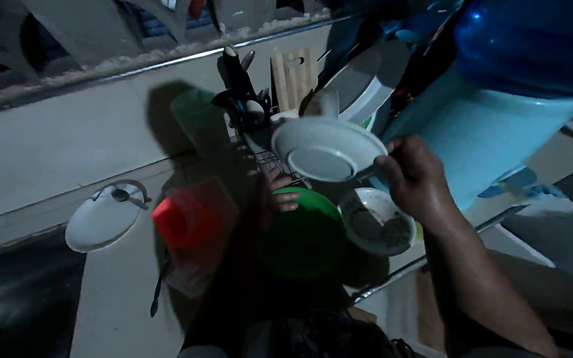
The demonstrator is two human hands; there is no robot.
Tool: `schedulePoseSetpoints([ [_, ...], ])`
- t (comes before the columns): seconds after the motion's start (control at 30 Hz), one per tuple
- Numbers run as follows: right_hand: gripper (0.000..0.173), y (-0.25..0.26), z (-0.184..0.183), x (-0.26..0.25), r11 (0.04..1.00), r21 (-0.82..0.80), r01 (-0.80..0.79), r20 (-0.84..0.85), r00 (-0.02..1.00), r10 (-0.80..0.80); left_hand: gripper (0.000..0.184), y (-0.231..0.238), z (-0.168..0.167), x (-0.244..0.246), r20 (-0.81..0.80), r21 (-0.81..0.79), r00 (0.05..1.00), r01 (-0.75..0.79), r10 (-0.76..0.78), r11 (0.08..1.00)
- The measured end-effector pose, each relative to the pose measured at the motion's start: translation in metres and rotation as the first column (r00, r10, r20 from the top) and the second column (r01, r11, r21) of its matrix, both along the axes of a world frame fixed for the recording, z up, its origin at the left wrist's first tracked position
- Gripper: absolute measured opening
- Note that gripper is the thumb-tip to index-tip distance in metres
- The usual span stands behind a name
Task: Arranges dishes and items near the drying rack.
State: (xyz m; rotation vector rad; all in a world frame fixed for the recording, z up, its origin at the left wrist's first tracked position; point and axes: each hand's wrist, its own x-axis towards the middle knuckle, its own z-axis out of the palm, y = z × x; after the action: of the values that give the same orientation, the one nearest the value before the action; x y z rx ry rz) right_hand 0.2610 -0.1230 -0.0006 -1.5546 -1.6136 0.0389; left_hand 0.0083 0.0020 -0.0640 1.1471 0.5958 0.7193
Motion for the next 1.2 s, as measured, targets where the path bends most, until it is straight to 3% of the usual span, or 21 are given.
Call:
schedulePoseSetpoints([
  [0.07,0.019,-0.028,-0.005,-0.020,0.995,0.069,-0.071,0.138,0.989,0.061,0.061,-0.005,0.010,-0.002,0.049,-0.096,0.996,-0.074,0.079,0.993],
  [0.1,0.019,-0.039,-0.013,-0.028,0.990,0.089,-0.107,0.187,0.978,0.089,0.047,-0.010,0.018,-0.002,0.000,-0.102,0.982,-0.187,0.188,0.977],
  [0.2,0.024,-0.061,-0.052,-0.042,0.967,0.067,-0.244,0.213,0.951,0.225,0.038,-0.009,0.006,-0.021,-0.266,0.134,0.885,-0.360,0.383,0.923],
  [0.23,0.024,-0.065,-0.065,-0.045,0.957,0.043,-0.285,0.211,0.939,0.270,0.034,-0.006,-0.001,-0.030,-0.379,0.264,0.834,-0.317,0.401,0.911],
  [0.27,0.022,-0.068,-0.078,-0.048,0.947,0.028,-0.320,0.219,0.926,0.306,0.032,-0.004,-0.005,-0.042,-0.514,0.396,0.775,-0.165,0.367,0.903],
  [0.33,0.016,-0.070,-0.106,-0.051,0.930,0.052,-0.364,0.263,0.903,0.339,0.031,-0.002,-0.010,-0.055,-0.647,0.515,0.681,0.061,0.342,0.855],
  [0.4,0.017,-0.070,-0.127,-0.054,0.929,0.073,-0.364,0.303,0.895,0.326,0.033,-0.009,0.014,-0.040,-0.778,0.307,0.593,0.070,0.208,0.949],
  [0.43,0.018,-0.070,-0.134,-0.055,0.932,0.060,-0.356,0.322,0.891,0.320,0.033,-0.006,0.013,-0.036,-0.805,0.279,0.567,0.097,0.177,0.955],
  [0.57,0.019,-0.066,-0.145,-0.054,0.946,0.020,-0.325,0.316,0.899,0.302,0.031,-0.002,0.006,-0.030,-0.855,0.397,0.451,0.251,0.257,0.883],
  [0.7,0.018,-0.059,-0.151,-0.055,0.957,0.067,-0.281,0.346,0.907,0.242,0.035,-0.012,0.025,-0.016,-0.905,0.340,0.349,0.256,0.242,0.905],
  [0.8,0.016,-0.057,-0.131,-0.050,0.924,-0.175,-0.341,0.186,0.910,0.371,0.033,0.000,-0.003,-0.022,-0.881,0.429,0.348,0.301,0.320,0.852],
  [0.87,0.020,-0.048,-0.104,-0.041,0.855,-0.330,-0.401,0.044,0.898,0.438,0.036,-0.002,-0.001,-0.021,-0.885,0.417,0.347,0.297,0.310,0.859],
  [1.03,0.032,0.008,-0.056,-0.018,0.876,-0.446,-0.183,-0.066,0.983,0.172,0.045,-0.014,0.025,-0.015,-0.946,0.311,0.201,0.352,0.253,0.883],
  [1.1,0.038,0.046,-0.065,-0.003,0.920,-0.376,-0.106,-0.119,0.991,0.066,0.046,-0.015,0.027,-0.015,-0.948,0.310,0.196,0.376,0.252,0.873],
  [1.2,0.050,0.100,-0.072,0.015,0.915,-0.402,0.019,-0.162,0.982,-0.092,0.044,-0.011,0.019,-0.015,-0.947,0.312,0.192,0.371,0.256,0.875],
])
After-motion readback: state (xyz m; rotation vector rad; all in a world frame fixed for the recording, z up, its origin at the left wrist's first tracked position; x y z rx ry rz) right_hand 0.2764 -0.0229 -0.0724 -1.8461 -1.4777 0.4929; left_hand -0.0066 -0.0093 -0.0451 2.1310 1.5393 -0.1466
